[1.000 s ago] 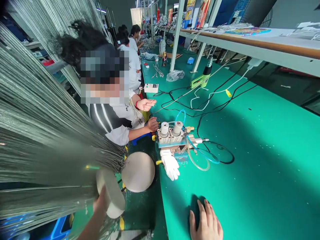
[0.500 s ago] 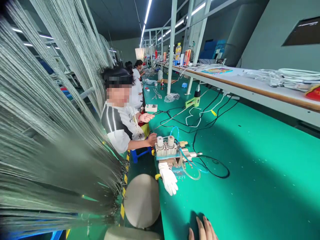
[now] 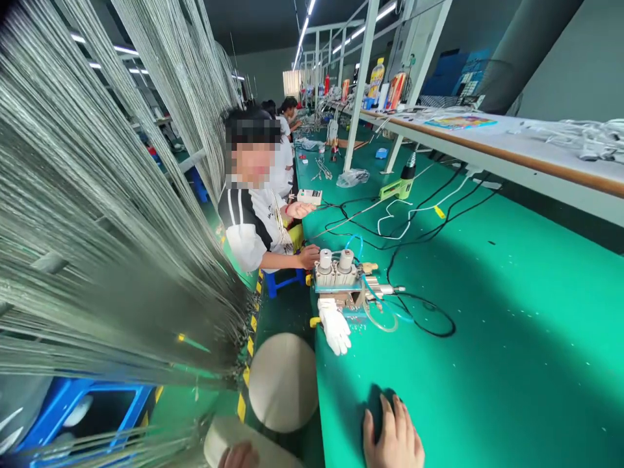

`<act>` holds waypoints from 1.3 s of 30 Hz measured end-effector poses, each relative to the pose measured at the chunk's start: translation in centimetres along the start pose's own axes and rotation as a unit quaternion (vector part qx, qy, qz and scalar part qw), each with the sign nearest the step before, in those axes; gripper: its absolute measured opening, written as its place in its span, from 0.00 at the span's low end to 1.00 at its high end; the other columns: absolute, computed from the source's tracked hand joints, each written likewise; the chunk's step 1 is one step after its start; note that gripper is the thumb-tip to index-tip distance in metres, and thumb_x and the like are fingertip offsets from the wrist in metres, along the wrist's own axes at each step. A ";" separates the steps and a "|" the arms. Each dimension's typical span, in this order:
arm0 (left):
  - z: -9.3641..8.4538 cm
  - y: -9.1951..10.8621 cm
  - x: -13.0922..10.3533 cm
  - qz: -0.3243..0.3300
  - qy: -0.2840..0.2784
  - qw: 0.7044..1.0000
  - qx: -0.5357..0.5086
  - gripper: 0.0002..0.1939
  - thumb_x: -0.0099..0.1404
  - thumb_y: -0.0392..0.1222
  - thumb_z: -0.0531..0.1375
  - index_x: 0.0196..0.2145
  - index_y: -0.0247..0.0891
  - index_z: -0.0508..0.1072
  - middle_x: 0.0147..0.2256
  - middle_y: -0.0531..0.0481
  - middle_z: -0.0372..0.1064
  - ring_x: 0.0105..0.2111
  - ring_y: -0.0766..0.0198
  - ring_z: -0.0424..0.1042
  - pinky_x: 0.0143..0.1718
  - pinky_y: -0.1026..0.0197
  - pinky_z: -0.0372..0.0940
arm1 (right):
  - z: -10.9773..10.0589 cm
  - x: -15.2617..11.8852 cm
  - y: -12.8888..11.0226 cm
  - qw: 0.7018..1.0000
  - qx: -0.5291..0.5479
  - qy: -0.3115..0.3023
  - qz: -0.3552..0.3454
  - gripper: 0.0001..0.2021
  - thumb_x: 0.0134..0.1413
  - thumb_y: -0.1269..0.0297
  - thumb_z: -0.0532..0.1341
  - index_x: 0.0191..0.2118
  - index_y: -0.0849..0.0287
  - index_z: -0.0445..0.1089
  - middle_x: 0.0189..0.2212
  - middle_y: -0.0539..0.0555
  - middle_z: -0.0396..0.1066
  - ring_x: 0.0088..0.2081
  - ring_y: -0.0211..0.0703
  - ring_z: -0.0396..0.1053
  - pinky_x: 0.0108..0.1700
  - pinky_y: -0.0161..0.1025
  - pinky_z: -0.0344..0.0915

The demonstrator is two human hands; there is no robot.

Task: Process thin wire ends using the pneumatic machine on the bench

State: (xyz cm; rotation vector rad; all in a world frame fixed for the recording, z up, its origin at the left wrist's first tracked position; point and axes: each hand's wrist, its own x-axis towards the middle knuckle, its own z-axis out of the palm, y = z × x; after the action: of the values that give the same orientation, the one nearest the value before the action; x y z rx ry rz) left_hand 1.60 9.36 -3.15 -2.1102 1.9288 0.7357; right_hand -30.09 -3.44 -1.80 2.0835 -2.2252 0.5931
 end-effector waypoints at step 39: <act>5.4 2.5 -1.8 0.109 -0.124 0.983 -0.077 0.31 0.64 0.49 0.59 0.61 0.36 0.59 0.56 0.39 0.61 0.53 0.49 0.63 0.54 0.42 0.60 | 0.6 -0.3 -0.8 0.997 -0.011 -0.065 0.036 0.31 0.60 0.46 0.45 0.58 0.64 0.64 0.61 0.67 0.60 0.62 0.61 0.58 0.58 0.61 0.59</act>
State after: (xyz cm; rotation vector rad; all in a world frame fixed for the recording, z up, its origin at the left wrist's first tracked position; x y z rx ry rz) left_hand -2.18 13.09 -6.45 -1.7976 2.0377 1.1668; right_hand -29.16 -3.33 -2.29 2.0972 -2.3732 0.4463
